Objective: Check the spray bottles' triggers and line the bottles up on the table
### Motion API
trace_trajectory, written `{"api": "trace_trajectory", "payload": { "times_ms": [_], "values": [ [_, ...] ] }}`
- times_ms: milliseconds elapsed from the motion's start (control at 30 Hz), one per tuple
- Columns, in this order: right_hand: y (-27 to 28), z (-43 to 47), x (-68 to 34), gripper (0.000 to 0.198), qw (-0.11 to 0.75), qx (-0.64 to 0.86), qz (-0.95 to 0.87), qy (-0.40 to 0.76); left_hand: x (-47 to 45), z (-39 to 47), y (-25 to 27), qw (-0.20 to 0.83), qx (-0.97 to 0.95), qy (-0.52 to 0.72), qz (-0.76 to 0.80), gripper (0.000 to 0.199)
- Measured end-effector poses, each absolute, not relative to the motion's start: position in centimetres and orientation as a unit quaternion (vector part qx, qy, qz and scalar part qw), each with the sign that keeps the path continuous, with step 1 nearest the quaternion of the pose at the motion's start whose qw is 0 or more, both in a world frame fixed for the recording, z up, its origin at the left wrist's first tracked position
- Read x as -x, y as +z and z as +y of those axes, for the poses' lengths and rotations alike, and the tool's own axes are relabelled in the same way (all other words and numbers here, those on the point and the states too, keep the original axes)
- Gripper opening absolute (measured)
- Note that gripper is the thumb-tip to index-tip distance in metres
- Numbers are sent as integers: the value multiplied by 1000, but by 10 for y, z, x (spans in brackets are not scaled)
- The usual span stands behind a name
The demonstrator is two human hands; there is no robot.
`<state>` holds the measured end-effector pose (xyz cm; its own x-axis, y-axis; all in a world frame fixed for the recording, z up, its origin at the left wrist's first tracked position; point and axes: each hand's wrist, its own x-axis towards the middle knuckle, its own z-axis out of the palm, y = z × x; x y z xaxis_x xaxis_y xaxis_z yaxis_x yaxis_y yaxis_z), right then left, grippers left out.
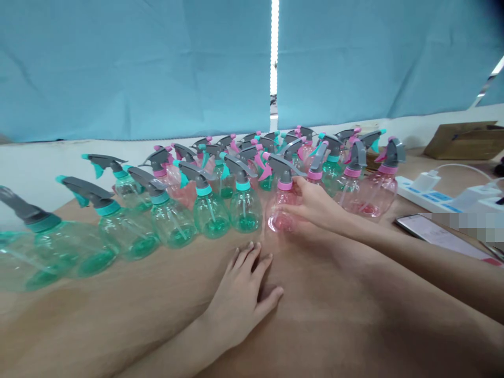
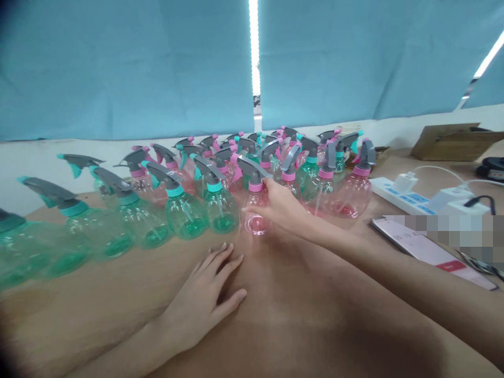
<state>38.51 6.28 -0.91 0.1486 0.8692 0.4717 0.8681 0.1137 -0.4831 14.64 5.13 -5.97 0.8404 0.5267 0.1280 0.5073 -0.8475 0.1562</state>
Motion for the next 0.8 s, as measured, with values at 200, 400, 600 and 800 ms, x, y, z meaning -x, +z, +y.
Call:
{"api": "trace_trajectory", "payload": {
  "times_ms": [200,400,600,800],
  "values": [
    [-9,70,-386,62,374,655,-657,12,-145,52,-62,55,-957,98,266,51],
    [-7,78,-386,62,363,666,-651,24,-146,53,-62,43,-959,81,268,52],
    [-7,82,-385,58,353,671,-651,19,-145,53,-62,41,-959,92,265,51],
    [-8,80,-387,68,360,658,-661,20,-144,54,-61,39,-959,91,265,51]
  ]
}}
